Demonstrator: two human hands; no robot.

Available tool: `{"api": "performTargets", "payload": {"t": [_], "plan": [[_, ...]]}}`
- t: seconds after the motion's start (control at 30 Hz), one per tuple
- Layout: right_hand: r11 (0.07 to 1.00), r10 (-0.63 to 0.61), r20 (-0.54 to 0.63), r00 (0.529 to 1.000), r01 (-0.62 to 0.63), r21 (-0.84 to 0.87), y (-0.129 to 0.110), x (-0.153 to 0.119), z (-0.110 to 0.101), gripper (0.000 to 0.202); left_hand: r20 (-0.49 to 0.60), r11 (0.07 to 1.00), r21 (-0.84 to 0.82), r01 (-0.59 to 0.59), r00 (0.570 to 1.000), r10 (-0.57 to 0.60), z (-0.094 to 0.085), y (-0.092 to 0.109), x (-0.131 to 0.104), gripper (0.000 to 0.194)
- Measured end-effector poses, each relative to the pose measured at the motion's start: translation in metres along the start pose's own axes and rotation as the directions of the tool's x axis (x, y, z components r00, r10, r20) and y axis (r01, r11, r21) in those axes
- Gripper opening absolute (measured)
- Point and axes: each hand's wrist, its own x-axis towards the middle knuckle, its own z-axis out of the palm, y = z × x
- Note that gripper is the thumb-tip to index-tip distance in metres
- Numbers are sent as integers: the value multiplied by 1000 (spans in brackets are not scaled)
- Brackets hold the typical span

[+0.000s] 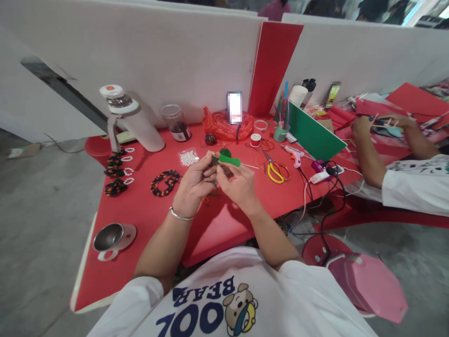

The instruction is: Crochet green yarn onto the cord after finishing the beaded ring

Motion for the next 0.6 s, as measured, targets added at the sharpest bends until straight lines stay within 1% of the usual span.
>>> {"api": "performTargets", "payload": {"t": [0.23,0.43,0.6], "plan": [[999,46,14,999,-46,17,-3,1,-1,19,57,1000,7,12,998,-13,-6,-2,3,13],[993,113,47,993,-114,37,-2,1,-1,18,13,999,47,4,1000,-4,0,-1,0,14],[990,129,45,991,-131,45,-2,2,-1,20,4,999,48,2,1000,-2,1,-2,-1,17]]}}
